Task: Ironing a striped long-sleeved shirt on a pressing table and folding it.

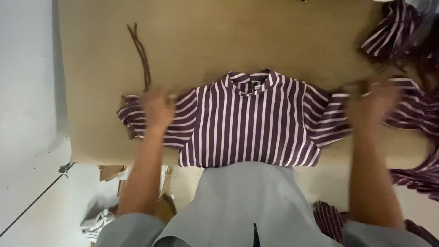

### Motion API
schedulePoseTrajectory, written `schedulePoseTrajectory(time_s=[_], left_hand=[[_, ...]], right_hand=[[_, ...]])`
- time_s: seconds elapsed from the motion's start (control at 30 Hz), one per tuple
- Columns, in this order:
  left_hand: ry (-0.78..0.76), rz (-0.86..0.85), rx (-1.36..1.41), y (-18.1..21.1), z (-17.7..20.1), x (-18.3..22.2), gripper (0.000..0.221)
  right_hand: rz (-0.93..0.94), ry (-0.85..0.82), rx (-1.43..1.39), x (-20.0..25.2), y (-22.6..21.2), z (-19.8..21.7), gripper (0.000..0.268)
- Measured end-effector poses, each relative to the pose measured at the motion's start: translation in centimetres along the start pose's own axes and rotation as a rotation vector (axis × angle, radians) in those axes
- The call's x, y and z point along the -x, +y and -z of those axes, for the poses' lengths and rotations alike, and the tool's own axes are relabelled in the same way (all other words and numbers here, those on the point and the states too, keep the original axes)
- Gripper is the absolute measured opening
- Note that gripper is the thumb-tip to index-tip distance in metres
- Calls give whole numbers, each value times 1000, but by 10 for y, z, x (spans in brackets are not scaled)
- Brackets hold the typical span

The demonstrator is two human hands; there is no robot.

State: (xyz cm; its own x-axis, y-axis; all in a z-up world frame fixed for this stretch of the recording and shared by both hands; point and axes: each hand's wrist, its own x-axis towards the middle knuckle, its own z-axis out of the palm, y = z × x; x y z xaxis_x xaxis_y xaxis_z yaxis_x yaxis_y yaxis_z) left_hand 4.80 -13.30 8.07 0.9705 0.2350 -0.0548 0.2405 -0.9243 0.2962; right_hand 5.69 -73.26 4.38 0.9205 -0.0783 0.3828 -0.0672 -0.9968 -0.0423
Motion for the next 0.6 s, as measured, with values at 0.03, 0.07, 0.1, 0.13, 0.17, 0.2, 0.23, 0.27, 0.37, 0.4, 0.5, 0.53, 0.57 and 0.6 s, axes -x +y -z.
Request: schedulePoseTrajectory(time_s=[0.03,0.07,0.1,0.13,0.17,0.2,0.23,0.27,0.37,0.4,0.5,0.53,0.57,0.6], left_hand=[[-67,-121,30,19,-11,-3,36],[-68,-118,25,24,-24,-7,36],[-164,-141,53,30,-38,-11,33],[-251,-177,83,39,-52,-24,31],[-244,-186,79,38,-51,-30,31],[-257,-190,93,38,-51,-33,22],[-271,-193,108,37,-52,-37,13],[-288,-190,103,34,-48,-39,13],[-427,-127,483,18,-40,-45,10],[-459,-128,516,14,-39,-52,12],[-441,-124,561,3,-45,-80,11],[-393,-109,573,-2,-49,-85,8],[-401,-103,573,3,-45,-90,8],[-362,-79,617,8,-40,-95,5]], right_hand=[[69,-66,-189,-14,-51,12,22],[68,-69,-194,-10,-69,4,22],[32,-167,-266,-6,-87,-5,27],[-8,-252,-335,-8,-105,-16,35],[-14,-242,-338,-5,-104,-32,35],[-7,-205,-302,-1,-102,-48,32],[0,-168,-265,3,-100,-65,31],[-7,-185,-265,0,-93,-72,31],[1,-118,-304,-5,-86,-77,20],[-46,-174,-405,-12,-90,-68,18],[-94,-230,-485,-35,-90,-66,20],[-89,-239,-465,-38,-89,-68,25],[-91,-249,-464,-47,-88,-69,25],[-96,-249,-476,-56,-88,-72,28]])
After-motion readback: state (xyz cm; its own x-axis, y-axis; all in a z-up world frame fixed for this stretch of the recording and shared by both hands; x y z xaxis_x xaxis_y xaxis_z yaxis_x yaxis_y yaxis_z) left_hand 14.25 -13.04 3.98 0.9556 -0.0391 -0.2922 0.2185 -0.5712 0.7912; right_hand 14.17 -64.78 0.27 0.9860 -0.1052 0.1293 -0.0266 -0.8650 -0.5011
